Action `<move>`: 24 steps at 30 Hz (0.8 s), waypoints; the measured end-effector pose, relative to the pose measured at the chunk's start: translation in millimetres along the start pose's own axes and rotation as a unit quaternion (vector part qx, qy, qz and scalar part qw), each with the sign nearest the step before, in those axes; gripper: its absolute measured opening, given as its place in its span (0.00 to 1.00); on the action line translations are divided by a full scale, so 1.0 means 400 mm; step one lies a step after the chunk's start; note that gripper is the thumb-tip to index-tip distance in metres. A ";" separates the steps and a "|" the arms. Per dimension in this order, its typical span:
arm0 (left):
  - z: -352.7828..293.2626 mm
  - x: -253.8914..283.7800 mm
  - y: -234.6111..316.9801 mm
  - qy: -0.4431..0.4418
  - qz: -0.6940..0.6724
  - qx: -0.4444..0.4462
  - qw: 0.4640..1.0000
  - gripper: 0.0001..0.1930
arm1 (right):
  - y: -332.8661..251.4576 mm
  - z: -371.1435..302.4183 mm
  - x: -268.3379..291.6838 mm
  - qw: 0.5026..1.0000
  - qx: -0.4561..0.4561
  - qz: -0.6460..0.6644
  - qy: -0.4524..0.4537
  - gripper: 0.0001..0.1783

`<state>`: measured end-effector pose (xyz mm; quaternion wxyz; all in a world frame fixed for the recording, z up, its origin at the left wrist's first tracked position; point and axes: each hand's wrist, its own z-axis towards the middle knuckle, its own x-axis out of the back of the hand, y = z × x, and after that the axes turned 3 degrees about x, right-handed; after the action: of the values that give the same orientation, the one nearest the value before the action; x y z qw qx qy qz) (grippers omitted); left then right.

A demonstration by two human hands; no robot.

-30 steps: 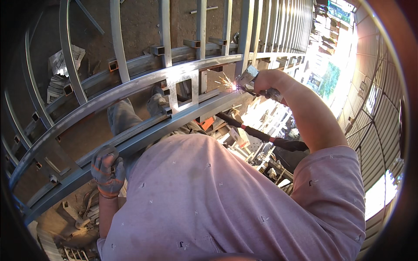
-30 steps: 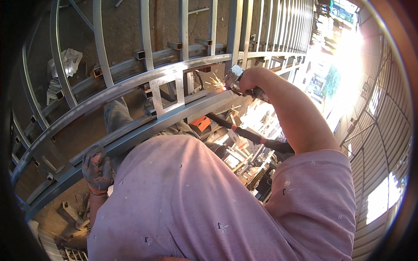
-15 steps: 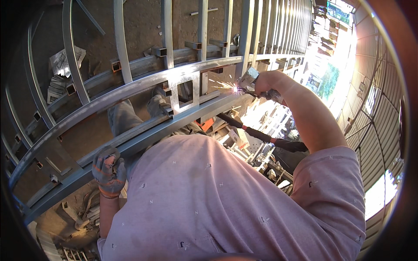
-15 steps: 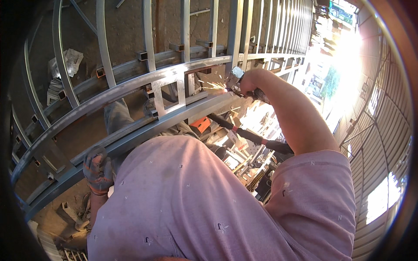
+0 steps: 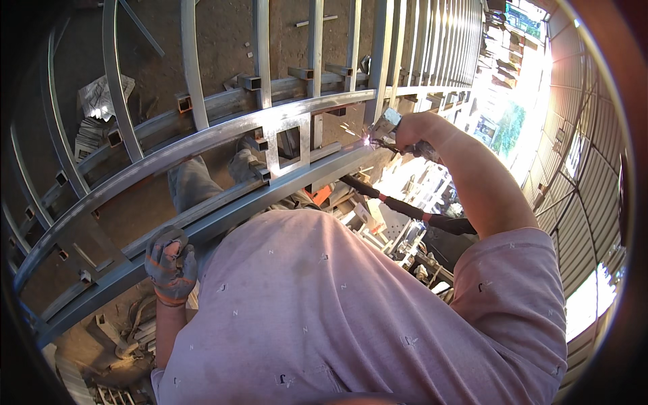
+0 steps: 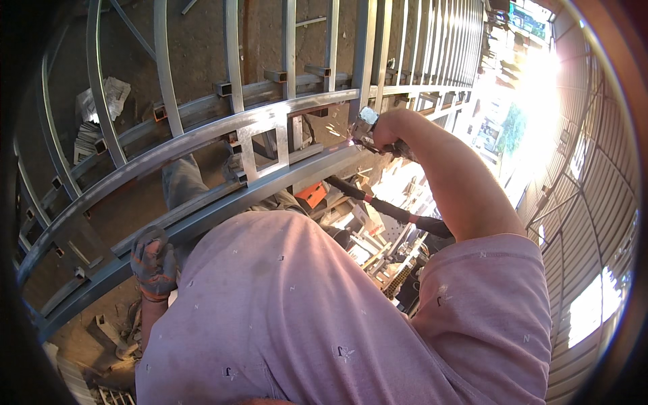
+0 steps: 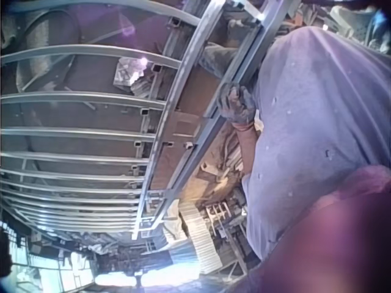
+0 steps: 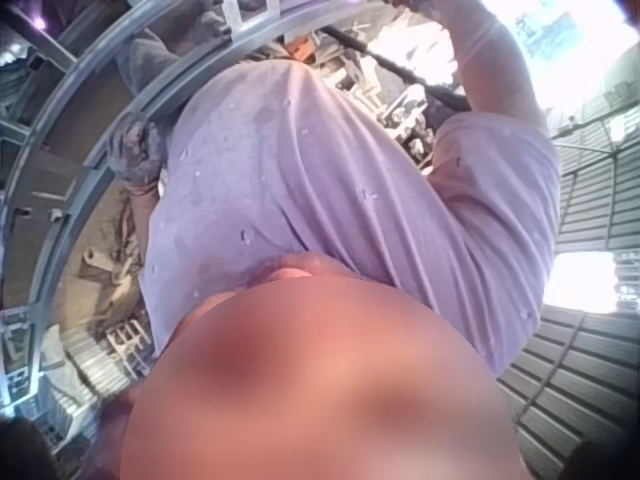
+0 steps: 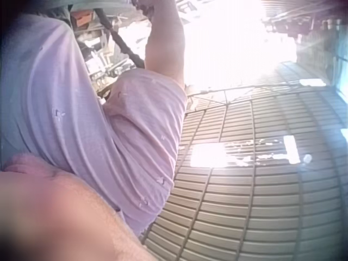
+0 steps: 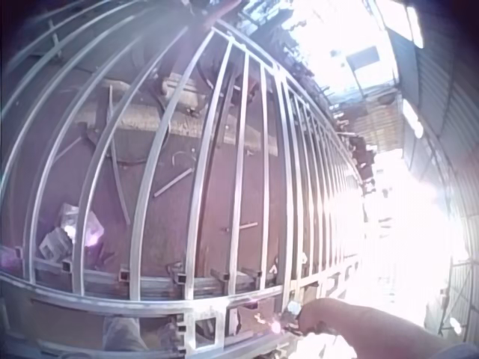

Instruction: The person welds a large metal frame structure using a handheld welding torch. They move along the frame, applying welds at various joints and seams while wearing gloves. The work is performed in a workshop environment with metal parts and tools visible in the background.

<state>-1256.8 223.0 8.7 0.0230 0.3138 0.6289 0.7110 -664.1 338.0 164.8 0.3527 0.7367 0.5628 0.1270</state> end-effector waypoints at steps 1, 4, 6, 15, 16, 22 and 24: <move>0.001 0.000 0.000 0.001 -0.004 0.000 1.000 0.19 | 0.001 0.000 -0.001 1.000 0.003 -0.002 -0.001 0.11; 0.002 0.002 0.002 -0.001 -0.009 0.001 1.000 0.20 | 0.007 0.006 -0.006 1.000 -0.001 0.002 -0.009 0.12; 0.000 0.005 0.000 -0.013 -0.003 0.001 1.000 0.20 | 0.011 0.012 -0.008 1.000 -0.006 -0.002 -0.014 0.13; -0.029 -0.011 -0.022 0.006 0.012 -0.023 1.000 0.22 | 0.059 0.012 -0.025 1.000 0.027 0.001 0.012 0.10; -0.031 -0.011 -0.021 -0.003 0.019 -0.016 1.000 0.23 | 0.068 0.007 -0.031 0.999 0.029 0.020 0.019 0.10; -0.017 0.002 -0.019 -0.031 0.067 -0.011 0.997 0.22 | 0.130 -0.034 -0.088 0.993 0.045 0.102 0.042 0.11; -0.014 0.004 -0.015 -0.024 0.074 -0.004 0.997 0.19 | 0.155 -0.034 -0.123 0.988 0.041 0.130 0.069 0.09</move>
<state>-1262.7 220.0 4.0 -0.0135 0.3764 0.6005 0.7054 -642.6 290.4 226.0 0.2630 0.8068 0.4903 0.1986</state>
